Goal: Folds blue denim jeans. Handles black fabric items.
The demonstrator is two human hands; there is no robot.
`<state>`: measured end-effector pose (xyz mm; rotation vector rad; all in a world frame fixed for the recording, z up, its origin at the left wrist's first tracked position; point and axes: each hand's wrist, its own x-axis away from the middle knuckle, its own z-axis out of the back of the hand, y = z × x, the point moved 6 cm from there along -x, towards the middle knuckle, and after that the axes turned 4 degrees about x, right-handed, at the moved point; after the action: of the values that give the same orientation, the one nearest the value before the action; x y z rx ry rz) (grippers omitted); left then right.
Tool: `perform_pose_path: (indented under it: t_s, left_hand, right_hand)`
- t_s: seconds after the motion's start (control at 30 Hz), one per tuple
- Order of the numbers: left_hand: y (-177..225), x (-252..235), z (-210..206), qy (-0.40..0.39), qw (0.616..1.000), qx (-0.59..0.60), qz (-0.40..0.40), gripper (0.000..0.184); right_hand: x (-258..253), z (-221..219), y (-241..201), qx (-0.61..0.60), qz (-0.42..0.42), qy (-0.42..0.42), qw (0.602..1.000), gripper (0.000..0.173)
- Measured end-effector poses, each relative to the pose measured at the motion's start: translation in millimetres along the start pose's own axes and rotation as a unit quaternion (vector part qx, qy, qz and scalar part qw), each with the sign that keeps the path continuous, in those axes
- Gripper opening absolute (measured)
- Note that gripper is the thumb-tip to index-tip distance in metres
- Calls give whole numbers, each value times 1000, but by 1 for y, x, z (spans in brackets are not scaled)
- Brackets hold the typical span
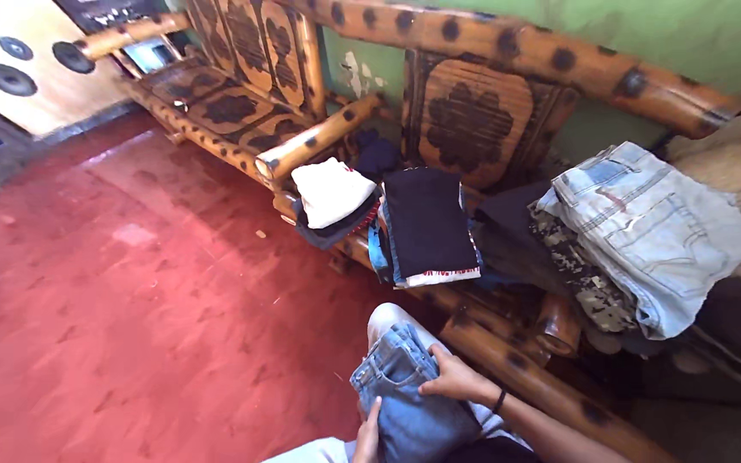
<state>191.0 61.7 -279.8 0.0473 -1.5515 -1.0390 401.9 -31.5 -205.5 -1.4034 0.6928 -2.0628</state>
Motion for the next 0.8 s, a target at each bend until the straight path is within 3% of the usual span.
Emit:
perform_pose_path:
  t_s: [0.13, 0.33, 0.5, 0.57, 0.8]
  left_hand:
    - [14, 11, -3, -46, 999, -5, 6, 57]
    - [29, 50, -1, -149, 982, 111, -32, 45]
    - [58, 91, 2, -111, 941, 280, -153, 30]
    - [63, 90, -4, -85, 930, 316, -167, 27]
    - [98, 91, -13, -136, 902, 346, -219, 19]
  right_hand:
    - [5, -4, -11, -85, 15, -47, 995, 75]
    - [39, 8, -49, -211, 98, -88, 969, 65]
    - [64, 30, -72, -268, 195, -95, 939, 59]
    - [66, 42, -80, -248, 228, -71, 939, 53]
    - [54, 66, -64, -282, 200, -13, 938, 44]
